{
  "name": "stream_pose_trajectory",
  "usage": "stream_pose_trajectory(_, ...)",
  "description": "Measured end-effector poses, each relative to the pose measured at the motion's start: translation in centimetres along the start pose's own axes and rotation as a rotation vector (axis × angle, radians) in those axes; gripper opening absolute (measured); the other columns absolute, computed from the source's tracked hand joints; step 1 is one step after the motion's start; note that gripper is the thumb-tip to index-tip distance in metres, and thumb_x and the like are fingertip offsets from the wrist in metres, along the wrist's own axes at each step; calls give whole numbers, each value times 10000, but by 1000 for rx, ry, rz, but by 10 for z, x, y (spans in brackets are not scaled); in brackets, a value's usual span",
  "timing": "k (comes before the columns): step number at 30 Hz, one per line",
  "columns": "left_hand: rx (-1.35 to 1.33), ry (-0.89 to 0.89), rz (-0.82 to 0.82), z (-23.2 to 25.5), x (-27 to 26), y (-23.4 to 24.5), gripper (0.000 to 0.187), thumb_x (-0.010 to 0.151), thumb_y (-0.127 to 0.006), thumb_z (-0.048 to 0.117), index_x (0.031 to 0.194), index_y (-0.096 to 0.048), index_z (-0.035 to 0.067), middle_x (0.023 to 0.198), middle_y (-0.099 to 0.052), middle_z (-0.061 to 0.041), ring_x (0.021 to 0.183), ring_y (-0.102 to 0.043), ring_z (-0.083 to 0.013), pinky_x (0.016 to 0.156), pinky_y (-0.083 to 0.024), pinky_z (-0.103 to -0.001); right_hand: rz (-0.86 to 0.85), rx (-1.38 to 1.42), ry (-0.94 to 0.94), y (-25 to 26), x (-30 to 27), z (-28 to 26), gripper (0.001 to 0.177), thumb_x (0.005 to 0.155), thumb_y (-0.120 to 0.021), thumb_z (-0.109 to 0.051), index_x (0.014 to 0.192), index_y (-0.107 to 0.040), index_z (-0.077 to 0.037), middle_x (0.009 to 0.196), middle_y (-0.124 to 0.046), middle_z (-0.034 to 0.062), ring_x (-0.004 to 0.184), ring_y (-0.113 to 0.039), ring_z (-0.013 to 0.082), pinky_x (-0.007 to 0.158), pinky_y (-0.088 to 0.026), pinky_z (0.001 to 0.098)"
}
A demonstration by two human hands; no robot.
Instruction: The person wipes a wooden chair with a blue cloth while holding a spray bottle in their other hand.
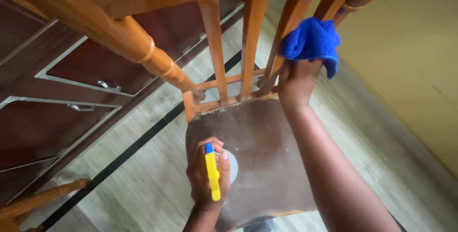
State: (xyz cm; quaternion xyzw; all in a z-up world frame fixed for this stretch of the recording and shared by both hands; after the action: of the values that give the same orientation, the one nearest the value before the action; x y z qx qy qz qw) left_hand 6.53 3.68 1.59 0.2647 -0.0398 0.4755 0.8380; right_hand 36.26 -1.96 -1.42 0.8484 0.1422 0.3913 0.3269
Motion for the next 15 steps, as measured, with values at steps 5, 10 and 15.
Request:
stream_pose_trajectory(5, -7, 15, -15, -2, -1, 1, 113, 952, -609, 170, 939, -582, 61, 1038, -687, -114, 863, -686, -279, 746, -551, -373, 25, 71, 8, 0, -5, 5, 512, 953, -550, 11, 1463, -544, -29, 1554, -412, 285, 1455, -362, 515, 1244, -285, 556)
stream_pose_trajectory(10, 5, -9, -15, -2, -3, 1, 117, 941, -609, 171, 942, -585, 56, 1039, -690, -118, 881, -686, -291, 755, -551, -383, -26, 74, -9, -6, -14, 10, 521, 909, -579, 22, 1429, -566, -13, 1512, -483, 277, 1420, -407, 511, 1216, -312, 534)
stream_pose_trajectory(15, -10, -25, -19, -2, -6, 0, 121, 949, -604, 169, 929, -575, 54, 1022, -689, -119, 869, -686, -286, 767, -553, -385, -52, 94, -39, -11, -26, 18, 532, 883, -598, 50, 1408, -580, -36, 1501, -508, 244, 1412, -445, 484, 1204, -361, 517)
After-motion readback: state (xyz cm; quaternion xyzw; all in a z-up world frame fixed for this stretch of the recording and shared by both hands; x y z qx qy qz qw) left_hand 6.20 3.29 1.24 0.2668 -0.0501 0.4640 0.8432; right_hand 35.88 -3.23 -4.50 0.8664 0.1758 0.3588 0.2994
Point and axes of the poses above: each hand's wrist, its own x-axis towards the middle knuckle, its own y-axis out of the back of the hand, z = x × y, the point moved 9 cm from there along x, towards the middle knuckle
